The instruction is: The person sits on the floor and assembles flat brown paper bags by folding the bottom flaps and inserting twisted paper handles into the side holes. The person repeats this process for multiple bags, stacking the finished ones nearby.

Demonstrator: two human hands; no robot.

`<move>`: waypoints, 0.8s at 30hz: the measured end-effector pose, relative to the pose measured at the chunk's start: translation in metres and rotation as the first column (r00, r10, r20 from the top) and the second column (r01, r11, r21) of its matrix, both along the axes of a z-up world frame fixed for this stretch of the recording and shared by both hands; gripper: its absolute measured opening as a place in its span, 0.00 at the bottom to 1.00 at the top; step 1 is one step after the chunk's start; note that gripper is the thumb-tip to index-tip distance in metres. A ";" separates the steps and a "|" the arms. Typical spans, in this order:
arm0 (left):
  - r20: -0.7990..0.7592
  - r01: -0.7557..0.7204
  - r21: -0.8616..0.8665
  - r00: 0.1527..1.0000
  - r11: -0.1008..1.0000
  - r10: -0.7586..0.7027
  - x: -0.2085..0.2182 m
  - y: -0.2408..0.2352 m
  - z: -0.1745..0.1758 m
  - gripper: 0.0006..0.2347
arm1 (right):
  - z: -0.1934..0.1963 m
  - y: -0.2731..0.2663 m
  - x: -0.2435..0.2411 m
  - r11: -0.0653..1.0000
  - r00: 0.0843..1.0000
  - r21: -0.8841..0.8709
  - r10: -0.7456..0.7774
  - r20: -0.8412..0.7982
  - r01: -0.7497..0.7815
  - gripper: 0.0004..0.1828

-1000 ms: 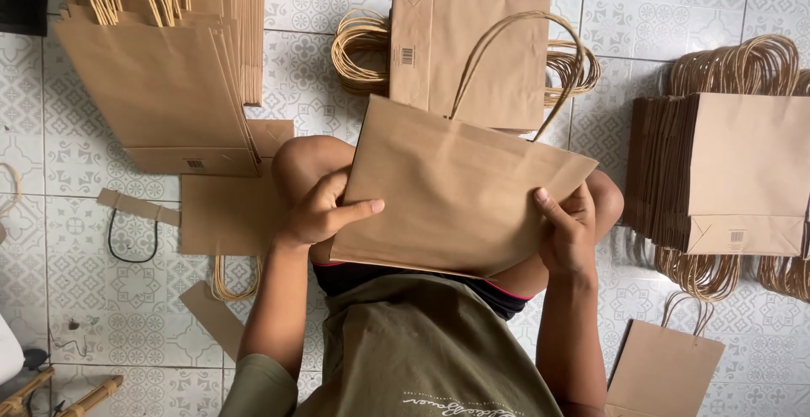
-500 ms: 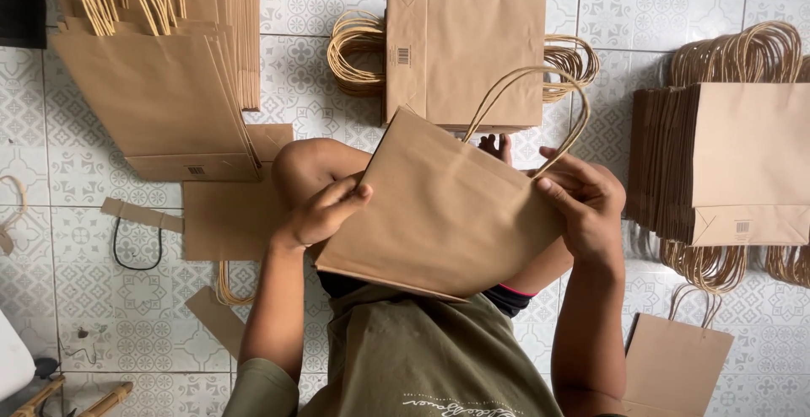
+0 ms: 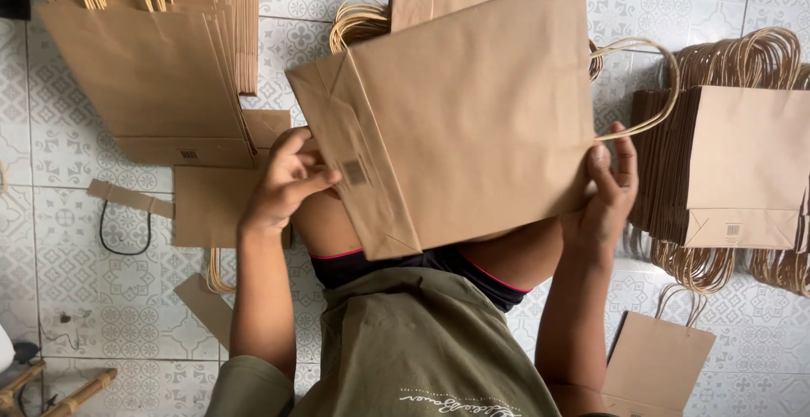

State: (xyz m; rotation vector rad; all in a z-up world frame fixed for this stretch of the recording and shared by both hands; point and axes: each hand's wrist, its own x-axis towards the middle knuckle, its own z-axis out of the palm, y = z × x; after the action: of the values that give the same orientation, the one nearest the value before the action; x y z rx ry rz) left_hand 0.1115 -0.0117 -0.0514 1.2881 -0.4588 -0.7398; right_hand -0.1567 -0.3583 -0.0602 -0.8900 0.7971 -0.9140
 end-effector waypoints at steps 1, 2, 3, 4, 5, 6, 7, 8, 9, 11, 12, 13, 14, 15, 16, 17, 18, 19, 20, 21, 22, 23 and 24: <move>-0.005 -0.008 -0.001 1.000 1.000 0.008 -0.001 -0.003 0.002 0.27 | -0.010 0.000 -0.003 1.000 1.000 -0.001 0.008 -0.005 -0.008 0.26; 0.035 -0.038 0.016 0.999 0.999 0.037 -0.003 -0.007 0.003 0.25 | -0.019 0.000 -0.007 0.999 0.999 0.019 0.037 0.008 -0.037 0.24; 0.076 -0.065 0.033 0.995 0.997 0.062 -0.003 -0.011 0.004 0.22 | -0.029 0.001 -0.011 0.997 0.998 0.040 0.063 0.021 -0.064 0.22; 0.071 -0.068 0.032 0.995 0.997 0.066 -0.003 -0.008 0.011 0.22 | -0.012 0.007 -0.005 0.997 0.998 0.039 0.067 0.016 -0.067 0.22; 0.032 -0.066 0.057 0.997 0.996 0.064 -0.003 -0.005 0.018 0.22 | 0.006 0.012 0.001 0.992 0.992 0.072 0.101 0.081 -0.107 0.20; -0.008 -0.062 0.082 0.998 0.995 0.063 -0.003 -0.003 0.025 0.23 | 0.024 0.017 0.007 0.984 0.980 0.104 0.131 0.146 -0.147 0.18; -0.009 -0.067 0.079 0.998 0.995 0.068 -0.002 -0.002 0.030 0.23 | 0.024 0.013 0.003 0.983 0.980 0.101 0.137 0.145 -0.152 0.18; -0.014 -0.059 0.111 0.998 0.992 0.061 -0.001 0.000 0.035 0.22 | 0.025 0.008 -0.001 0.976 0.965 0.093 0.178 0.194 -0.198 0.20; -0.020 -0.049 0.144 0.998 0.988 0.052 -0.001 0.002 0.040 0.21 | 0.025 0.004 -0.006 0.967 0.946 0.084 0.216 0.244 -0.242 0.22; -0.018 -0.056 0.167 0.998 0.984 0.060 0.000 0.007 0.033 0.19 | 0.013 -0.012 -0.023 0.959 0.941 0.118 0.222 0.255 -0.258 0.22; -0.016 -0.060 0.191 0.998 0.980 0.064 0.001 0.009 0.030 0.18 | 0.006 -0.020 -0.031 0.950 0.937 0.153 0.224 0.268 -0.270 0.22; -0.017 -0.062 0.190 0.998 0.980 0.067 0.001 0.012 0.029 0.18 | 0.004 -0.025 -0.037 0.950 0.937 0.153 0.226 0.266 -0.272 0.22; 0.009 -0.074 0.205 0.997 0.976 0.074 0.001 0.015 0.027 0.17 | 0.002 -0.031 -0.043 0.946 0.944 0.164 0.241 0.224 -0.280 0.22; 0.036 -0.086 0.219 0.996 0.972 0.080 0.002 0.017 0.026 0.16 | 0.000 -0.036 -0.050 0.942 0.950 0.175 0.255 0.181 -0.286 0.22; 0.036 -0.086 0.219 0.996 0.972 0.080 0.002 0.018 0.030 0.16 | 0.016 -0.028 -0.047 0.942 0.950 0.175 0.255 0.181 -0.287 0.22; 0.008 -0.078 0.226 0.997 0.971 0.078 0.001 0.018 0.033 0.17 | 0.031 -0.022 -0.043 0.935 0.929 0.125 0.300 0.214 -0.331 0.17; -0.020 -0.070 0.232 0.997 0.970 0.077 0.001 0.018 0.037 0.17 | 0.047 -0.014 -0.040 0.925 0.906 0.073 0.346 0.245 -0.373 0.12; -0.019 -0.069 0.231 0.997 0.971 0.076 0.002 0.018 0.037 0.17 | 0.049 -0.014 -0.038 0.925 0.906 0.071 0.346 0.245 -0.372 0.12; -0.001 -0.077 0.236 0.997 0.969 0.080 0.003 0.018 0.037 0.18 | 0.052 -0.013 -0.037 0.926 0.909 0.076 0.345 0.236 -0.371 0.14; 0.015 -0.085 0.240 0.996 0.967 0.083 0.004 0.018 0.037 0.19 | 0.055 -0.013 -0.036 0.926 0.912 0.081 0.344 0.225 -0.369 0.16; 0.015 -0.084 0.238 0.996 0.968 0.082 0.003 0.018 0.038 0.19 | 0.059 -0.009 -0.032 0.926 0.912 0.079 0.343 0.225 -0.368 0.16; 0.042 -0.081 0.241 0.996 0.967 0.073 0.005 0.017 0.040 0.18 | 0.063 -0.006 -0.027 0.943 0.937 0.011 0.330 0.119 -0.333 0.19; 0.069 -0.079 0.243 0.996 0.967 0.064 0.006 0.017 0.041 0.17 | 0.068 -0.003 -0.022 0.951 0.953 -0.059 0.304 0.014 -0.302 0.23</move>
State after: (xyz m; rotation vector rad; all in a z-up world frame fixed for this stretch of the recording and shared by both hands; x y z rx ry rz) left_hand 0.1173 0.0048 -0.0102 1.5552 -0.3751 -0.7143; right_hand -0.1782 -0.3611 0.0073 -1.0178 0.5959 -0.6764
